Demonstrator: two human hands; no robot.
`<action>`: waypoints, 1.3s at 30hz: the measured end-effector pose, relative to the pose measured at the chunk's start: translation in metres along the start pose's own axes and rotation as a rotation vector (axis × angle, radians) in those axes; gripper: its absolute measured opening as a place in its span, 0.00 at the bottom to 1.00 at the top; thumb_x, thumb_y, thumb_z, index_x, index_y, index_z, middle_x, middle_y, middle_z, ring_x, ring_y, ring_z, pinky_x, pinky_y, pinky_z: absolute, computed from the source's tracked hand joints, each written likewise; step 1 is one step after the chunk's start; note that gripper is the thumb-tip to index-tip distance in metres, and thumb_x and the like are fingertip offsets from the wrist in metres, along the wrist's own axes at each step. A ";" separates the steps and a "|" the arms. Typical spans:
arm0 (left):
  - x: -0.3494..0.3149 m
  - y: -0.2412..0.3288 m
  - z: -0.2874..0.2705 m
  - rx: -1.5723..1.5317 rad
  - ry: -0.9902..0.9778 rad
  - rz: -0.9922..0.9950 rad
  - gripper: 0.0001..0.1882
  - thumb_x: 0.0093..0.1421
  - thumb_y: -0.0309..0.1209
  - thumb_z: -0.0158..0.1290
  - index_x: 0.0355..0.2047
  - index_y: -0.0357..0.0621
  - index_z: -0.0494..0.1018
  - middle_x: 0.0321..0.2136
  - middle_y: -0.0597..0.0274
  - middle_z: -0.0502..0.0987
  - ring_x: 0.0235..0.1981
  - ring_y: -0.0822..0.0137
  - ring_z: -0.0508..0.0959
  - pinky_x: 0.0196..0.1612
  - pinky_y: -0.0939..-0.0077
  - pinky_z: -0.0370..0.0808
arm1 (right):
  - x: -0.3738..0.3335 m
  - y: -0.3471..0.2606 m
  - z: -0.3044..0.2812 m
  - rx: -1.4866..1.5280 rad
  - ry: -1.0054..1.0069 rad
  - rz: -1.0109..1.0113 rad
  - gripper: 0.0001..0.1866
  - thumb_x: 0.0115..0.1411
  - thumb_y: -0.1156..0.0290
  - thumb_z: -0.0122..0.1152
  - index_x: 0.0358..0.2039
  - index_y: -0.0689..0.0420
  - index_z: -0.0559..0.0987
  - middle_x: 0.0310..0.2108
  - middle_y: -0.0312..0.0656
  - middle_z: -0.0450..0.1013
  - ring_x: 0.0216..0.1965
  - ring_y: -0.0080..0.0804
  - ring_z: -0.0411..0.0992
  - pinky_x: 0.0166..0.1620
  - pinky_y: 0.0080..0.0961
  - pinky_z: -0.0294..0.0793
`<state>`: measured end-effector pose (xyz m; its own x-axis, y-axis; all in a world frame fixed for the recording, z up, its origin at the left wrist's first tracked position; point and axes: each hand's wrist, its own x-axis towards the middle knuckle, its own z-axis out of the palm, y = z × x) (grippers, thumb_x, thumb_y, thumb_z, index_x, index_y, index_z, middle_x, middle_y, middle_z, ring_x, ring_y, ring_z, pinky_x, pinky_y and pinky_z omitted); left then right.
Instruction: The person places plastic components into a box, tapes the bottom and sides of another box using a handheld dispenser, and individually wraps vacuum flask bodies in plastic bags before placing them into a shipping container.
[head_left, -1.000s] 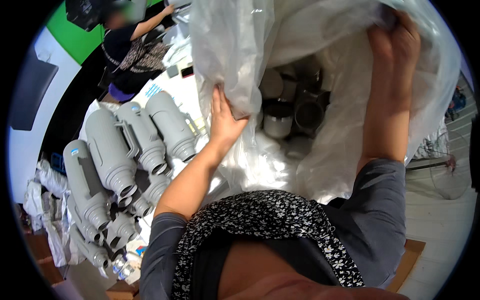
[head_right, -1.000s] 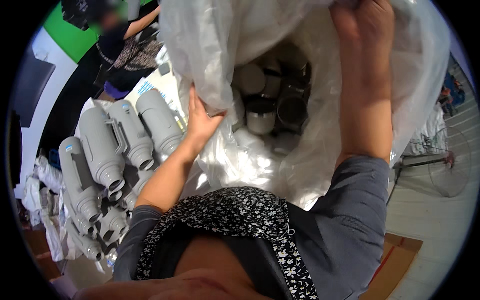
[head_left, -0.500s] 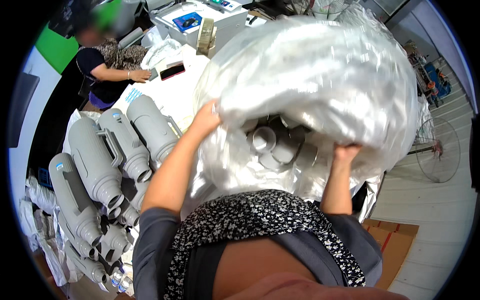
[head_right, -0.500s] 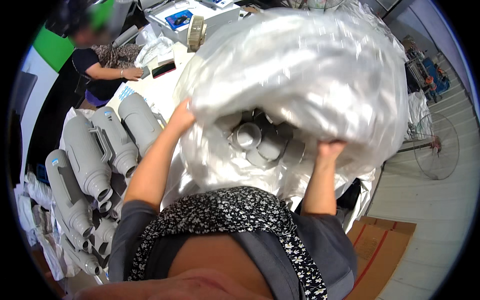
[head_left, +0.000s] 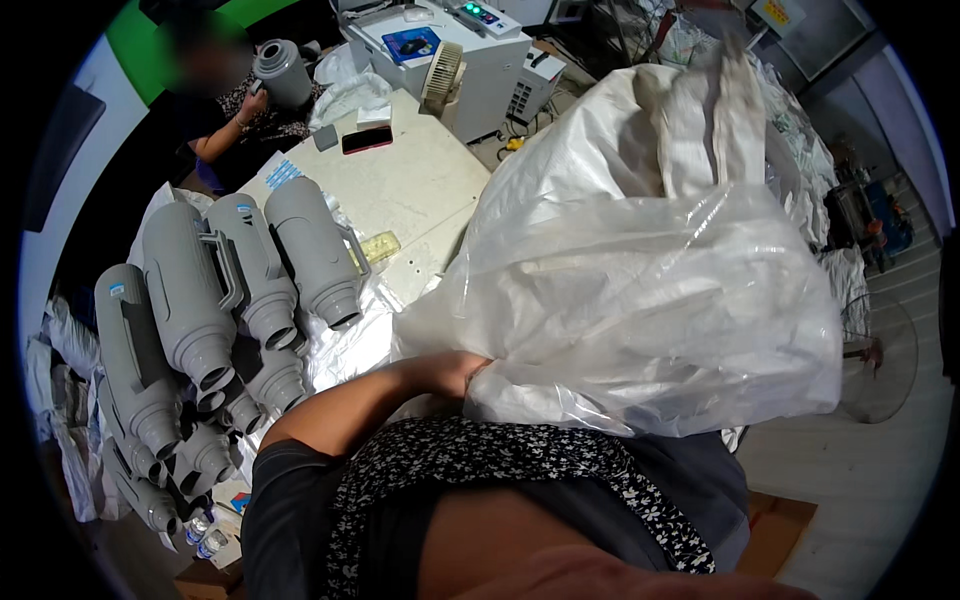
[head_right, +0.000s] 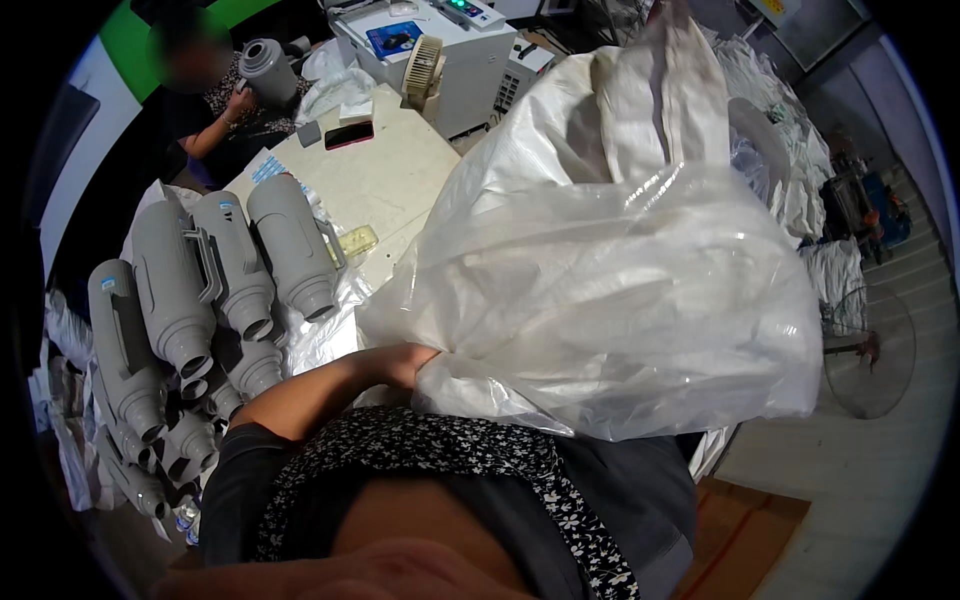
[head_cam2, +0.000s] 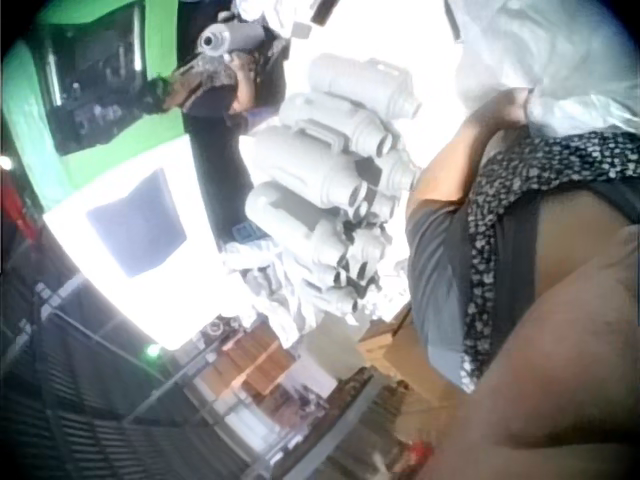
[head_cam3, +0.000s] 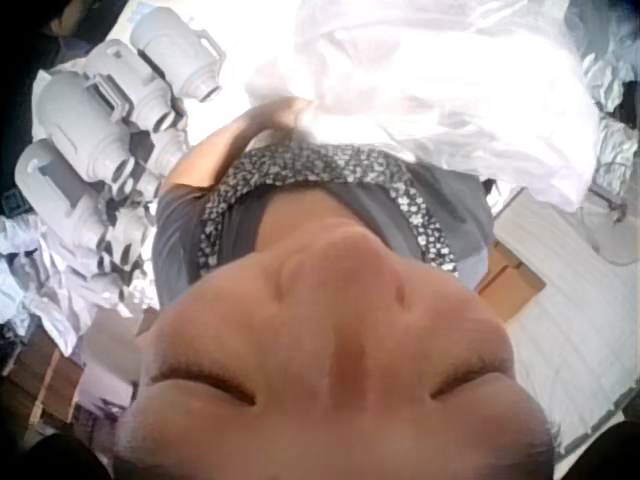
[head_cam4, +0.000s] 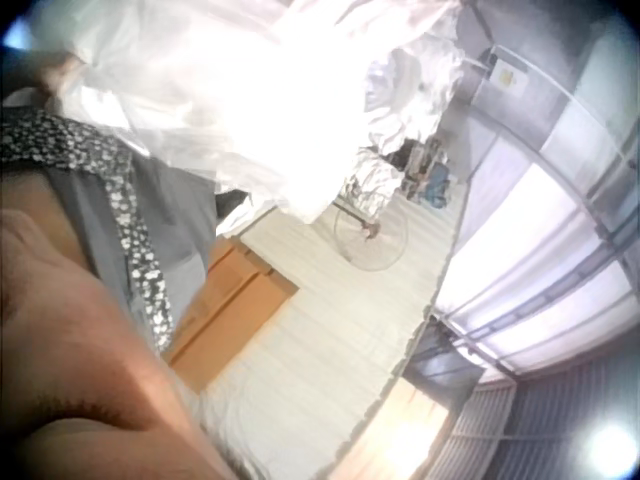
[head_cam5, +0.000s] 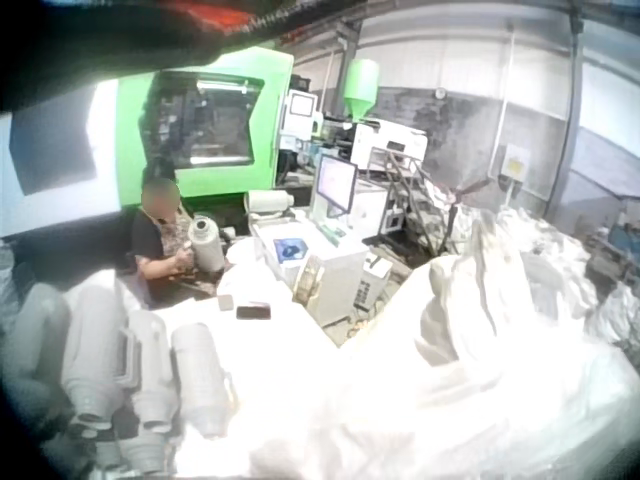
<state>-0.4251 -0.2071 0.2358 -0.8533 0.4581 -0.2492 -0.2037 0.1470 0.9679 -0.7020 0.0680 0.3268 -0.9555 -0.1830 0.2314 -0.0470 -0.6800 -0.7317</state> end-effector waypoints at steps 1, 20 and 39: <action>0.007 -0.007 0.001 -0.007 -0.004 0.060 0.25 0.49 0.33 0.57 0.47 0.39 0.68 0.44 0.58 0.73 0.45 0.66 0.72 0.49 0.72 0.65 | 0.008 -0.013 0.017 -0.033 -0.031 -0.031 0.26 0.57 0.56 0.49 0.53 0.57 0.66 0.52 0.44 0.65 0.53 0.40 0.62 0.57 0.40 0.59; 0.021 0.069 -0.141 0.051 0.740 0.376 0.30 0.45 0.22 0.57 0.51 0.42 0.64 0.44 0.60 0.71 0.46 0.68 0.70 0.50 0.75 0.65 | 0.043 0.074 0.021 -0.905 -0.027 0.147 0.26 0.57 0.57 0.50 0.52 0.58 0.67 0.51 0.43 0.66 0.52 0.40 0.63 0.55 0.39 0.60; 0.065 -0.036 -0.292 0.534 1.472 -0.164 0.26 0.52 0.41 0.53 0.47 0.37 0.66 0.41 0.47 0.72 0.43 0.50 0.71 0.46 0.65 0.66 | 0.139 -0.070 0.115 -0.917 -0.233 0.129 0.14 0.58 0.67 0.43 0.41 0.61 0.69 0.42 0.45 0.69 0.42 0.40 0.68 0.47 0.35 0.68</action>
<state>-0.6137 -0.4387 0.1939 -0.6049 -0.7680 0.2103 -0.4229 0.5336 0.7324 -0.7983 0.0086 0.4840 -0.8920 -0.4213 0.1637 -0.2499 0.1581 -0.9553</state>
